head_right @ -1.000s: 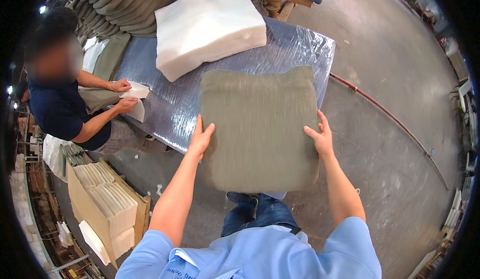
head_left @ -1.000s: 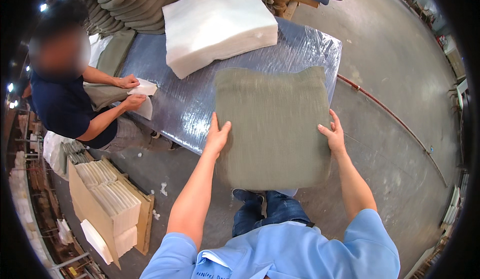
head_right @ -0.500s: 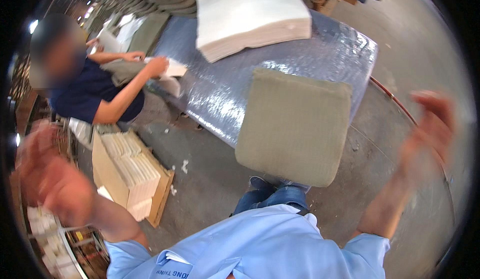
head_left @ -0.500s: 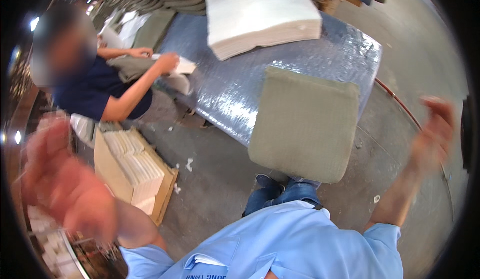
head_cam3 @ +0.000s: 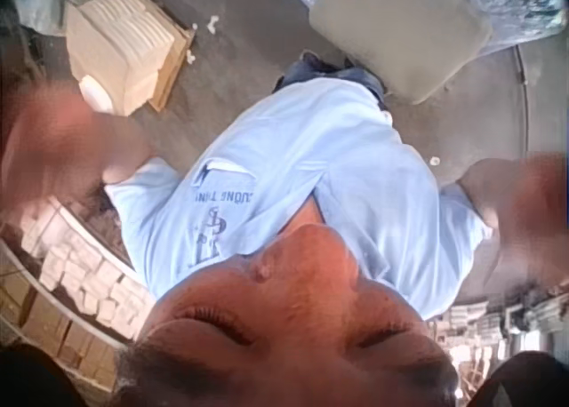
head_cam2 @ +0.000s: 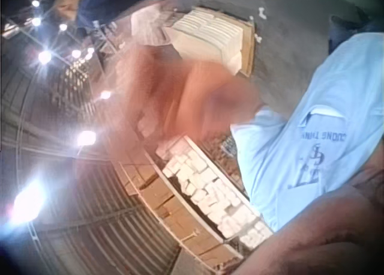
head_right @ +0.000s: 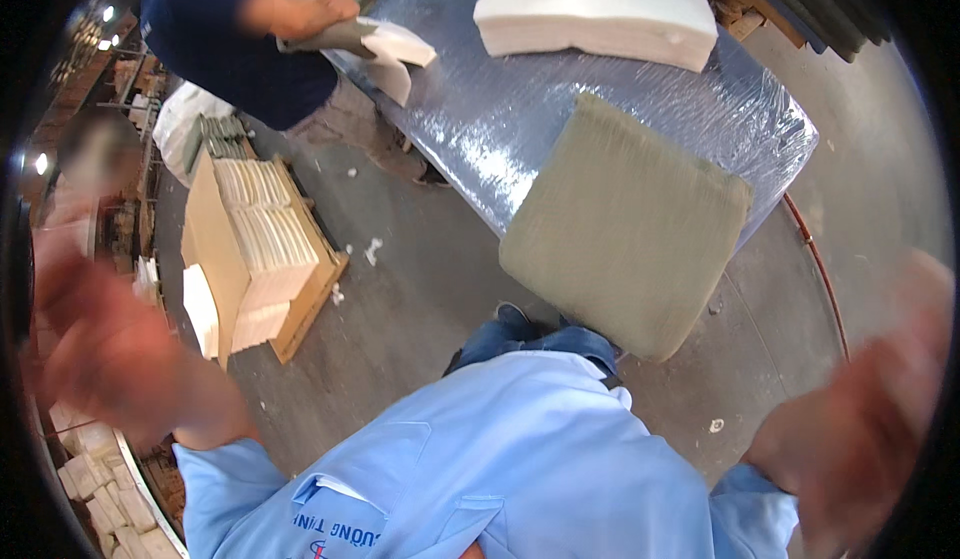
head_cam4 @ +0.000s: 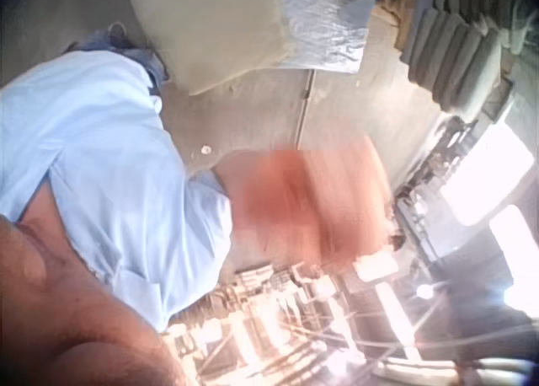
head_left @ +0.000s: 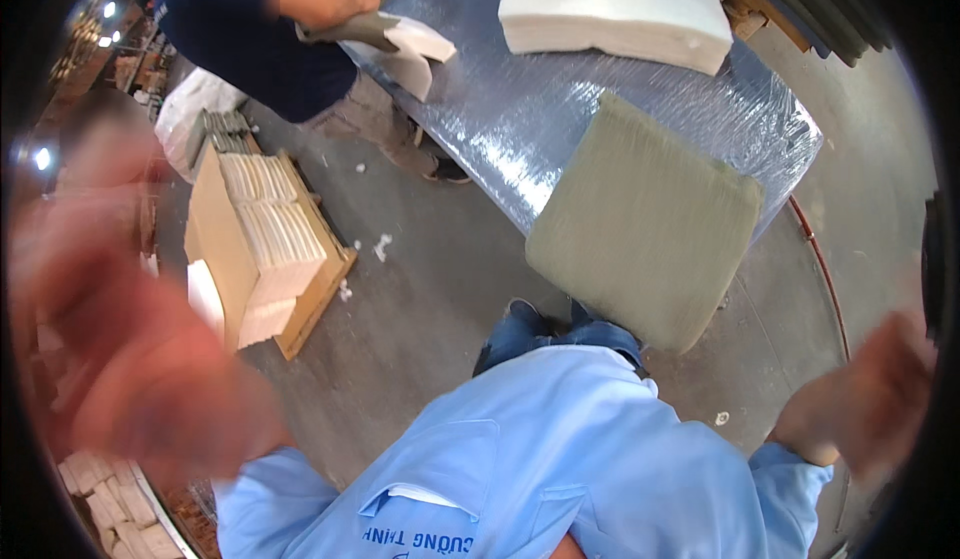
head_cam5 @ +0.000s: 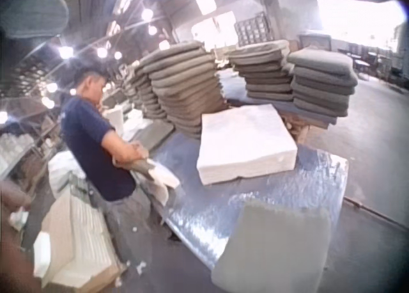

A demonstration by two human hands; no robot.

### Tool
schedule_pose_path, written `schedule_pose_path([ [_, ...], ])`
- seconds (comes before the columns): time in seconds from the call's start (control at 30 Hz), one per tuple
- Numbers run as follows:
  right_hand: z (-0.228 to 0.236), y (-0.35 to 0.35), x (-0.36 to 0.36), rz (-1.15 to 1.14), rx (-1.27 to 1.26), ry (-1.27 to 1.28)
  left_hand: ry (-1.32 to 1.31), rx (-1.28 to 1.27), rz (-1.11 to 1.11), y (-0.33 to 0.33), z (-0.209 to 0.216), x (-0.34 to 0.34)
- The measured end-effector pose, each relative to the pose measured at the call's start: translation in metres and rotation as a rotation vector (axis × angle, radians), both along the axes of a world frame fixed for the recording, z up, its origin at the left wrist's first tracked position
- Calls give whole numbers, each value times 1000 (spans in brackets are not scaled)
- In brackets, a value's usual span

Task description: The person repeatedly inserts rectangular foam inserts into gray fabric cushion covers by hand, aligns the edges, and places the finished cushions on a nearby stack. A coworker performs the same task across the table.

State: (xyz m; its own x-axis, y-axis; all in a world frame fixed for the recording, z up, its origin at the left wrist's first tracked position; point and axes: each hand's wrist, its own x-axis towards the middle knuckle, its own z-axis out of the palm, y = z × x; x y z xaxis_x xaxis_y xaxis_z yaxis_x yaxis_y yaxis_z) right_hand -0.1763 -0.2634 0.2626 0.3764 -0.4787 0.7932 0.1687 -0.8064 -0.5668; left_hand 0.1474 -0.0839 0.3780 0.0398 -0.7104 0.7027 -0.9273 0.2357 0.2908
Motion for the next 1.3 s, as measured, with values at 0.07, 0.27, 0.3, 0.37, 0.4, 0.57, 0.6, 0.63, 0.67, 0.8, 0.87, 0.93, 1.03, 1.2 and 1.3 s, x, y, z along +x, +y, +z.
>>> schedule_pose_path([
  [0.07, -65, 12, 27, 67, 505, 262, 520, 472, 94, 26, -107, 6],
  [0.27, -239, 109, 55, 532, 791, 997, 1174, 1338, 9, 139, -339, -43],
  [0.3, -247, 117, 57, 589, 744, 1069, 1323, 1362, 80, 145, -339, -50],
  [0.37, -249, 122, 59, 664, 836, 1121, 1324, 1386, 101, 151, -337, -47],
  [0.4, -246, 122, 63, 698, 878, 1144, 1256, 1353, 40, 153, -337, -43],
  [0.57, -215, 106, 79, 894, 807, 1372, 1072, 1294, -196, 155, -332, -29],
  [0.6, -211, 103, 80, 922, 776, 1380, 1008, 1357, -192, 150, -324, -29],
  [0.63, -208, 101, 79, 948, 745, 1389, 976, 1344, -226, 149, -324, -28],
  [0.67, -215, 101, 75, 968, 740, 1389, 937, 1326, -267, 149, -330, -28],
  [0.8, -214, 114, 80, 902, 416, 1318, 795, 1337, -232, 155, -314, -25],
  [0.87, -215, 116, 88, 895, 433, 1340, 782, 1324, -141, 175, -315, -21],
  [0.93, -223, 125, 90, 918, 533, 1170, 799, 1290, -26, 205, -325, -27],
  [1.03, -219, 135, 99, 913, 460, 1150, 552, 1170, 98, 226, -326, -41],
  [1.2, -221, 147, 92, 988, 598, 1100, 516, 743, 354, 240, -318, -90],
  [1.3, -210, 153, 104, 1018, 614, 1253, 460, 643, 464, 246, -321, -106],
])
